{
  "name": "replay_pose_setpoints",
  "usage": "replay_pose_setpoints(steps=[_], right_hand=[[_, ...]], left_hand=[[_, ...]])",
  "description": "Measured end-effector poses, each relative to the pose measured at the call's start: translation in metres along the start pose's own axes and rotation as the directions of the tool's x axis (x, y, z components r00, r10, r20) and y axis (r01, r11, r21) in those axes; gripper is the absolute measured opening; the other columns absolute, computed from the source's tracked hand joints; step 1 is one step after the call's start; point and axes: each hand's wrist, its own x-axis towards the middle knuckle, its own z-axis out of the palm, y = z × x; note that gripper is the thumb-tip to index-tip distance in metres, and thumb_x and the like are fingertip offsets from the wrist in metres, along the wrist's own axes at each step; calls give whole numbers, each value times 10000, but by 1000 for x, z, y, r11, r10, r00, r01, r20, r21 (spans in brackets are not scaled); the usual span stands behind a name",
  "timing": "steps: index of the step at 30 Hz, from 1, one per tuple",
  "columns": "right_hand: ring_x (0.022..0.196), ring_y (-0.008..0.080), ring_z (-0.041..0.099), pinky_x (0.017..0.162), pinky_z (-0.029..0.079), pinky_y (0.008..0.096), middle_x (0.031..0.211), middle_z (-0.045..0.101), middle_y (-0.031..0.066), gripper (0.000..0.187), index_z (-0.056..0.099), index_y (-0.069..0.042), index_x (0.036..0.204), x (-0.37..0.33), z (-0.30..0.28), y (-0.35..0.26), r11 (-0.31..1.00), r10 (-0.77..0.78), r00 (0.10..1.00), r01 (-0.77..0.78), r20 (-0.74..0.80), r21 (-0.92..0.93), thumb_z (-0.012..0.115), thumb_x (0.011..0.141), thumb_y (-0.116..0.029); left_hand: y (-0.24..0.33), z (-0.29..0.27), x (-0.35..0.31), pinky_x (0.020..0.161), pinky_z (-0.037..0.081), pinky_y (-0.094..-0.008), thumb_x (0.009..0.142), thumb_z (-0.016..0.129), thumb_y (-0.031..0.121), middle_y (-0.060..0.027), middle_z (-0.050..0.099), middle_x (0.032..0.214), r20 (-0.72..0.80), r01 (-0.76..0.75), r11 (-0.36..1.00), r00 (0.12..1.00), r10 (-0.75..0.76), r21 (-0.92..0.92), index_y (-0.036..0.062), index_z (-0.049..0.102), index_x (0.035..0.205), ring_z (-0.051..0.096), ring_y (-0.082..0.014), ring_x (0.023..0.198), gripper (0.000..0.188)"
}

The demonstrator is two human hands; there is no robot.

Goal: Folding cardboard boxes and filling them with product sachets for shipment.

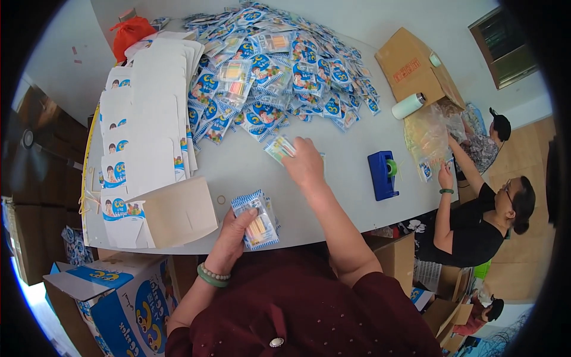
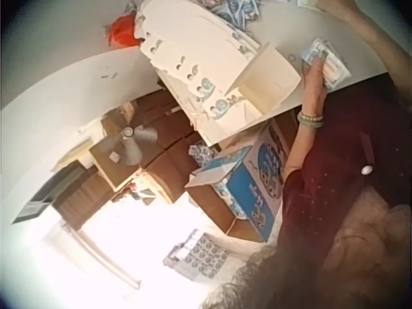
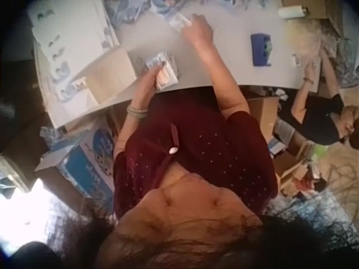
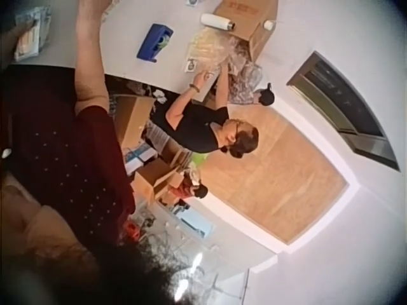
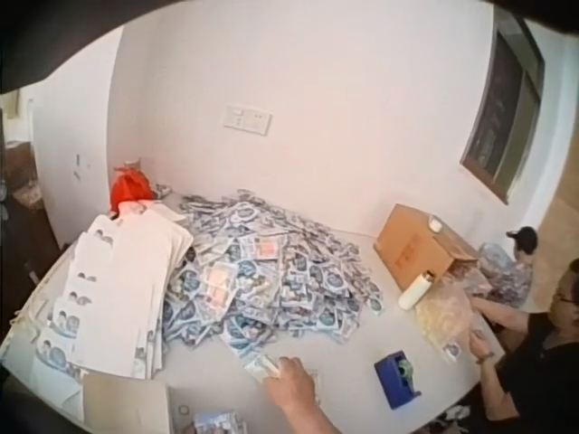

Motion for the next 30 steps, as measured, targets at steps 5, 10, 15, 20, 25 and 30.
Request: replay_pose_setpoints(steps=[5,10,15,20,25,30], right_hand=[[936,350,583,840,472,421,948,581,161,466,569,-17,999,-26,-11,41,968,241,938,-216,-247,125,723,649,-283],[987,353,586,833,482,424,1043,580,211,522,571,-5,996,-17,-25,45,883,469,883,-469,-29,-30,768,610,-296],[959,362,612,831,489,431,1065,600,213,539,552,1,1018,-22,-24,42,965,206,978,-207,-23,-160,780,616,-277],[885,266,636,806,507,395,1003,628,117,506,484,9,1110,-40,-22,56,780,164,972,-231,166,581,718,690,-149],[937,189,600,846,490,353,1041,598,88,509,445,2,1214,-94,-50,23,144,-160,885,-417,437,897,649,754,-77],[1028,160,532,909,442,319,1133,544,73,516,385,-20,1278,-121,-12,-1,214,-211,871,-402,444,890,602,811,-57]], left_hand=[[3,4,0,804,544,-331,863,633,185,-69,630,1026,-18,12,999,1000,-13,-35,32,504,1163,642,-166,890,360],[3,12,4,789,546,-327,872,625,165,-63,626,1014,-78,-23,999,997,21,-34,29,502,1147,639,-161,875,331],[-1,19,6,786,547,-327,872,629,142,-69,626,1015,-138,-46,999,989,44,-11,24,500,1137,639,-166,876,318],[-3,27,6,776,550,-326,871,628,122,-77,627,1011,-236,-63,998,970,60,-7,16,502,1125,641,-173,875,302],[-5,36,5,732,542,-313,874,634,144,-82,625,1005,-232,-170,980,954,190,103,15,502,1118,635,-167,855,306],[-14,28,10,740,523,-311,891,619,194,-89,614,1002,-282,-211,965,927,248,156,15,470,1134,615,-156,867,336]])
